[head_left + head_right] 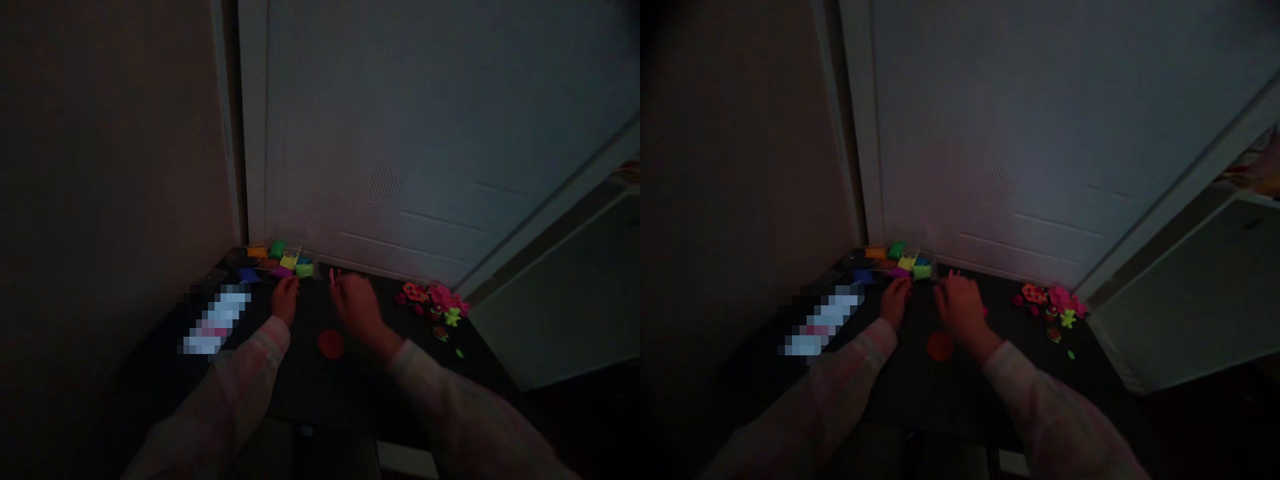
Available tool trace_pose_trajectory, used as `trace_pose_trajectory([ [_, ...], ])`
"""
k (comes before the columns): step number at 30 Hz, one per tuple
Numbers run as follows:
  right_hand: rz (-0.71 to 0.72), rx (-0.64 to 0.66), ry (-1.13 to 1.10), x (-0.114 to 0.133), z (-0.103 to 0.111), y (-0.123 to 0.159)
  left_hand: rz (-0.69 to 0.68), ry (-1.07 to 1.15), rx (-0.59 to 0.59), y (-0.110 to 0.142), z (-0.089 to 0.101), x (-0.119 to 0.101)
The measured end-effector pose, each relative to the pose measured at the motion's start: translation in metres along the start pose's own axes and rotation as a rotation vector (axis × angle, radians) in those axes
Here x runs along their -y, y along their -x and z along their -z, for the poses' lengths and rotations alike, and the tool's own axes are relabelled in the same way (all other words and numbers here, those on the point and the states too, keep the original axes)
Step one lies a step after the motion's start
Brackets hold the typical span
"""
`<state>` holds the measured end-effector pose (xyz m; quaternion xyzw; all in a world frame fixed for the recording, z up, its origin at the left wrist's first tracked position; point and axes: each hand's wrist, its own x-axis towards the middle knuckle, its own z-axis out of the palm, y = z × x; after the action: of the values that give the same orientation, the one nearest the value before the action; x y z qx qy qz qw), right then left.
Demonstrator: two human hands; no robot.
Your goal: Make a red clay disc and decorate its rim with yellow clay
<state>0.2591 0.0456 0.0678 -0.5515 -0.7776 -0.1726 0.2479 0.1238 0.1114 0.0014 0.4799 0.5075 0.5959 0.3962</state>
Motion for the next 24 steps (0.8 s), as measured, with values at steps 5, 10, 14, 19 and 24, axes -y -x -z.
trace_pose_trajectory([
  [5,-0.065,0.157,0.054,0.020,-0.040,0.017,0.064,0.070,-0.060,-0.005,0.000,0.003],
  [10,0.012,0.257,0.116,0.026,-0.046,0.026,0.120,0.095,-0.065,-0.003,-0.003,0.003],
  [14,0.162,0.303,0.114,0.031,-0.042,0.024,0.136,0.092,-0.069,-0.003,-0.003,0.003],
  [19,-0.031,0.289,0.087,0.029,-0.050,0.023,0.144,0.078,-0.063,-0.003,-0.003,0.004],
  [24,-0.195,0.312,-0.064,0.019,-0.059,0.023,0.130,0.072,-0.039,-0.003,-0.003,0.005],
])
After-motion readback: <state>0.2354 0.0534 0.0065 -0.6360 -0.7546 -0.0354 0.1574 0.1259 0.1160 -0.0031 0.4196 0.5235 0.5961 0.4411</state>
